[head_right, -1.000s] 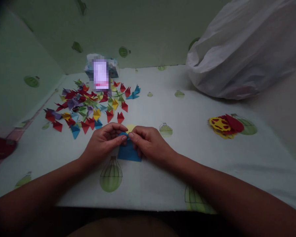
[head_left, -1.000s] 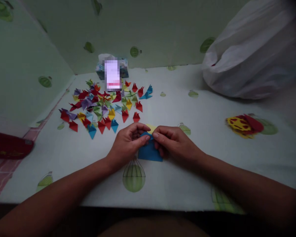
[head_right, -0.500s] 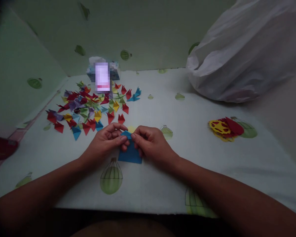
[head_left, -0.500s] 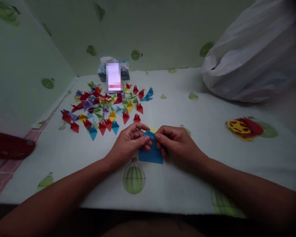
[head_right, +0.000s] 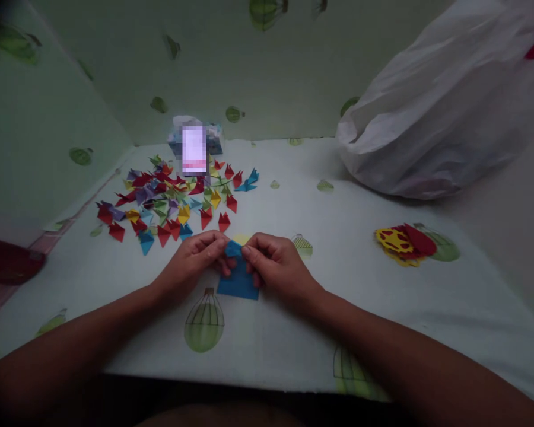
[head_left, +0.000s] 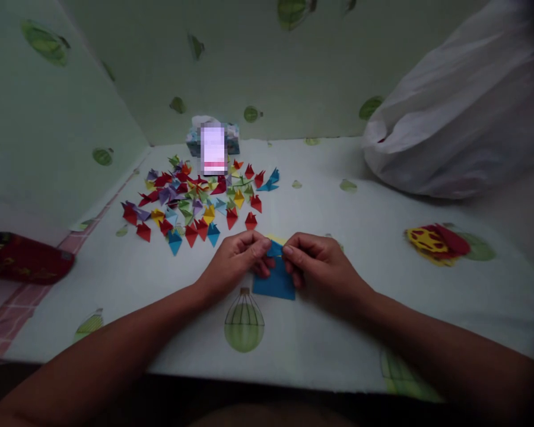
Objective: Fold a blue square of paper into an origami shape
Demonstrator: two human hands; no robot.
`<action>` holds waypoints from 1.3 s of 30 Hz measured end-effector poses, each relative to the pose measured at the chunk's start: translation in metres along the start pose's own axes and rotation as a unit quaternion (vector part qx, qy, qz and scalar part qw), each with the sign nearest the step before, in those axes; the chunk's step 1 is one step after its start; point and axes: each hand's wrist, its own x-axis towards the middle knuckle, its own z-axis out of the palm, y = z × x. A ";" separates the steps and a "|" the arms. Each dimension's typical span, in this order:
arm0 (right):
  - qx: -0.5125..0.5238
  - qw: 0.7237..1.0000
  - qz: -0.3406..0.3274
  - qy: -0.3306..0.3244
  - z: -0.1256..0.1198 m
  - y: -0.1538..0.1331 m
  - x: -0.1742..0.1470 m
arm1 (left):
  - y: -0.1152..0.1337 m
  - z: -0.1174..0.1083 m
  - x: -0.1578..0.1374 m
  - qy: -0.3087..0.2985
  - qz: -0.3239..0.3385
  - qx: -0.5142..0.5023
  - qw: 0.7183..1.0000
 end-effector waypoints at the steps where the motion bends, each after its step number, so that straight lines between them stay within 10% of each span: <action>1: -0.005 1.000 0.003 -0.009 0.001 0.000 -0.001 | 0.001 0.001 -0.001 0.002 -0.001 0.017 1.000; 39: -0.040 0.997 -0.056 -0.021 -0.005 0.007 0.007 | -0.002 -0.002 0.001 -0.027 -0.035 -0.051 0.998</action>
